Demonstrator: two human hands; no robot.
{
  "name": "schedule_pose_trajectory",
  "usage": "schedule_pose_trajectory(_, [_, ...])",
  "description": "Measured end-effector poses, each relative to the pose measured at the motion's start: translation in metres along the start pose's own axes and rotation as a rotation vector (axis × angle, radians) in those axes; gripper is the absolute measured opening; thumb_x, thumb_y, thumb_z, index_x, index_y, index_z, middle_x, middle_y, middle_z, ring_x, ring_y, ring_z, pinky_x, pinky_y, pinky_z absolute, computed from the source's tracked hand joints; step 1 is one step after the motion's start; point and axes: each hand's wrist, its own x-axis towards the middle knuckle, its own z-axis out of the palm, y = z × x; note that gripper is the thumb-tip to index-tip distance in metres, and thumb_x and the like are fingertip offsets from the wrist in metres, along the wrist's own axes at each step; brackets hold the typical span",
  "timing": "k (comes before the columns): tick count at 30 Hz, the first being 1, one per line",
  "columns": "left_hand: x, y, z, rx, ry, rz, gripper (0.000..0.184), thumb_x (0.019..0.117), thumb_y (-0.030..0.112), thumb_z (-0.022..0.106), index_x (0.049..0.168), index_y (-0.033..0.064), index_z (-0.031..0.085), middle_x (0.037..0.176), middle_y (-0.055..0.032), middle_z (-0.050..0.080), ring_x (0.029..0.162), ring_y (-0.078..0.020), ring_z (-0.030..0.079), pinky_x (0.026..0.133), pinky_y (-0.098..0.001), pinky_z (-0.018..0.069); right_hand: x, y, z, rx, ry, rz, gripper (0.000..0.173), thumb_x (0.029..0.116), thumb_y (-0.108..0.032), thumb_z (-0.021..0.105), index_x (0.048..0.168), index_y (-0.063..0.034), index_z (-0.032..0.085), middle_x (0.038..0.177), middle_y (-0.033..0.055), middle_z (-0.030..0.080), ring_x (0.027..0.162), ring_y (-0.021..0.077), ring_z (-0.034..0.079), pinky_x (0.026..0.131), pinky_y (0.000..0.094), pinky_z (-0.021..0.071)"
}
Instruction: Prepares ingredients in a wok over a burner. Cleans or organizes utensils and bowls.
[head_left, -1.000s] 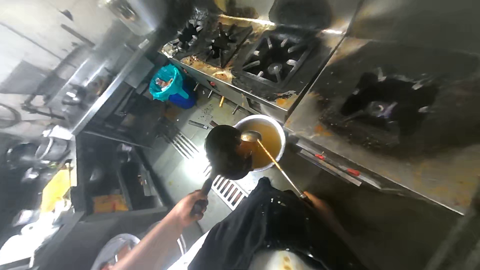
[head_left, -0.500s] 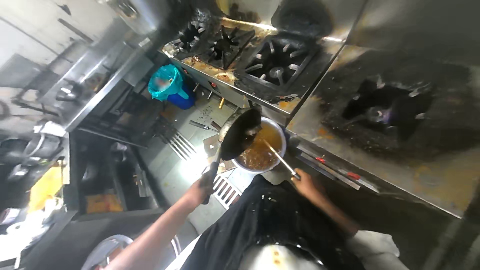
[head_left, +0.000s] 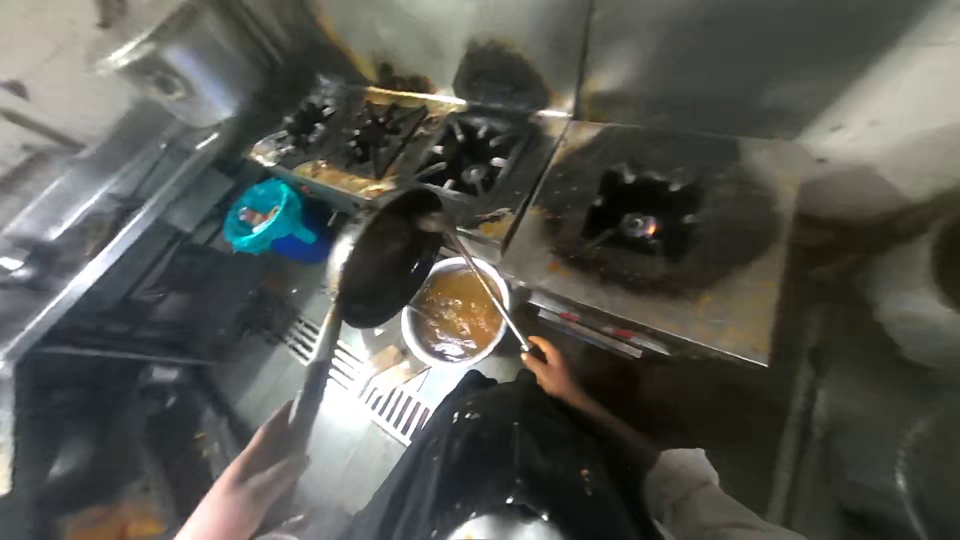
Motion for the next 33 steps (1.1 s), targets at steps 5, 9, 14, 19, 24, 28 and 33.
schedule_pose_trajectory(5, [0.017,0.006,0.025,-0.570,-0.313,0.118,0.077,0.0856,0.022,0.068,0.155,0.0189,0.035,0.100,-0.0053,0.066,0.073,-0.0161,0.066,0.058,-0.0328,0.0576,-0.024,-0.042,-0.018,0.206,0.009,-0.117,0.047,0.1012,-0.039,0.062,0.143,-0.0187,0.053,0.089,0.0104,0.067,0.062,0.0211,0.063,0.058,0.0412,0.0573])
schedule_pose_trajectory(9, [0.080,0.025,0.097,-0.958,-0.741,0.137,0.055,0.0829,0.032,0.078,0.132,0.0156,0.061,0.099,-0.0091,0.067,0.068,-0.0151,0.065,0.055,-0.0289,0.0553,-0.042,-0.048,-0.036,0.223,0.095,-0.128,0.047,0.0967,-0.032,0.070,0.140,-0.0206,0.054,0.089,0.0114,0.067,0.059,0.0216,0.062,0.053,0.0402,0.0565])
schedule_pose_trajectory(14, [0.152,0.071,0.199,-1.039,-1.112,0.028,0.043,0.0827,0.037,0.073,0.113,0.0059,0.068,0.088,-0.0071,0.065,0.059,-0.0125,0.060,0.052,-0.0264,0.0533,-0.083,-0.031,-0.064,0.117,0.348,-0.063,0.048,0.0937,-0.026,0.072,0.138,-0.0138,0.057,0.101,0.0131,0.068,0.083,0.0245,0.067,0.075,0.0481,0.0588])
schedule_pose_trajectory(19, [0.184,0.113,0.259,-1.014,-1.285,-0.106,0.054,0.0852,0.038,0.068,0.123,0.0007,0.061,0.084,-0.0046,0.063,0.056,-0.0090,0.059,0.051,-0.0218,0.0530,-0.122,-0.005,-0.079,0.090,0.485,0.038,0.043,0.0928,-0.030,0.071,0.129,-0.0084,0.062,0.104,0.0156,0.070,0.093,0.0277,0.069,0.085,0.0522,0.0569])
schedule_pose_trajectory(24, [0.194,0.139,0.306,-0.925,-1.350,-0.132,0.057,0.0928,0.044,0.051,0.129,0.0001,0.056,0.088,-0.0092,0.064,0.059,-0.0134,0.061,0.053,-0.0268,0.0561,-0.129,-0.017,-0.097,0.580,0.407,0.122,0.044,0.1044,-0.034,0.058,0.138,-0.0061,0.053,0.093,0.0104,0.066,0.067,0.0165,0.063,0.062,0.0343,0.0562])
schedule_pose_trajectory(28, [0.190,0.142,0.329,-0.897,-1.298,-0.108,0.058,0.0989,0.050,0.035,0.129,0.0050,0.055,0.086,-0.0090,0.063,0.059,-0.0147,0.061,0.052,-0.0294,0.0561,-0.111,-0.032,-0.128,0.899,0.502,0.100,0.046,0.1062,-0.045,0.051,0.136,-0.0104,0.056,0.098,0.0109,0.070,0.069,0.0185,0.067,0.063,0.0344,0.0583])
schedule_pose_trajectory(33, [0.176,0.139,0.322,-0.812,-1.231,-0.025,0.056,0.1032,0.048,0.025,0.126,0.0087,0.056,0.088,-0.0087,0.064,0.059,-0.0143,0.060,0.053,-0.0295,0.0552,-0.164,-0.004,-0.131,0.703,0.725,0.023,0.046,0.1074,-0.043,0.049,0.139,-0.0109,0.058,0.117,0.0113,0.072,0.100,0.0224,0.071,0.086,0.0438,0.0596])
